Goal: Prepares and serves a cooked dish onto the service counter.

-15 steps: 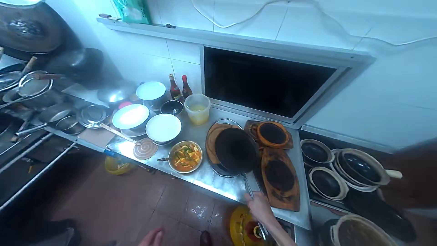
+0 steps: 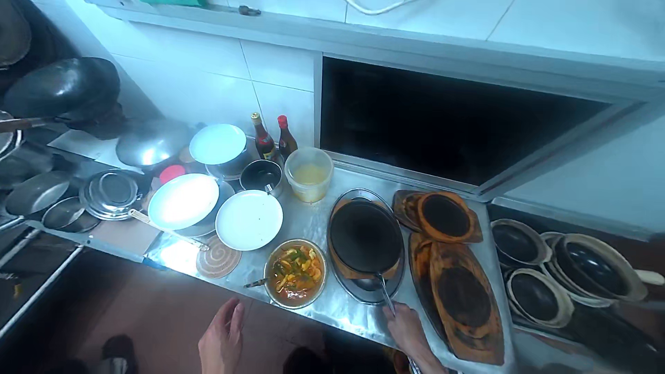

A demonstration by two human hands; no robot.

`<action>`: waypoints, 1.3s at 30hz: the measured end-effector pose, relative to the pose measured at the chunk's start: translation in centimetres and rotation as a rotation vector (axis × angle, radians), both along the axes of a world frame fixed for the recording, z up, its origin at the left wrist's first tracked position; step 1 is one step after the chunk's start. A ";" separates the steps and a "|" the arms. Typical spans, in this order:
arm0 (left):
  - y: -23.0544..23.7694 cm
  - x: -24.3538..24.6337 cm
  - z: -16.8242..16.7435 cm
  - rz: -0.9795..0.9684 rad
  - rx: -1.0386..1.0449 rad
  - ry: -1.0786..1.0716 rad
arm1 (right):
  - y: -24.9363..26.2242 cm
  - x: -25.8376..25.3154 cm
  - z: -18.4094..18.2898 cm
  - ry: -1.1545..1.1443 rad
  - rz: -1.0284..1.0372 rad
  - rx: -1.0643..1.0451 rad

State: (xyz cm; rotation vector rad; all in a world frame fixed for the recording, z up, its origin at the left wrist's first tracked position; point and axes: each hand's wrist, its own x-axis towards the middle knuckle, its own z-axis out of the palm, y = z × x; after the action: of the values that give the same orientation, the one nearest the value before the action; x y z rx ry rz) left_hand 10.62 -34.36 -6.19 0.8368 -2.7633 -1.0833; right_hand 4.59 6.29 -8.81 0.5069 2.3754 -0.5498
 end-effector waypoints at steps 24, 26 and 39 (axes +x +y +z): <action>-2.7 -10.5 4.4 -0.147 0.271 0.184 | -6.2 1.2 2.0 0.567 -0.161 0.348; 0.6 -15.2 6.2 -0.304 0.152 0.123 | -11.9 0.8 3.1 0.403 -0.238 -0.002; 14.3 -33.0 -1.1 -0.471 -0.249 -0.341 | -15.0 0.2 -0.3 0.324 -0.387 -0.314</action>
State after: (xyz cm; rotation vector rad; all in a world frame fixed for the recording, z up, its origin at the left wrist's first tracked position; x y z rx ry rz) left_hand -22.40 -20.03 -7.28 0.3741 -3.4017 -0.6557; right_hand 4.75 -8.74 -9.11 0.7856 2.4288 -1.2391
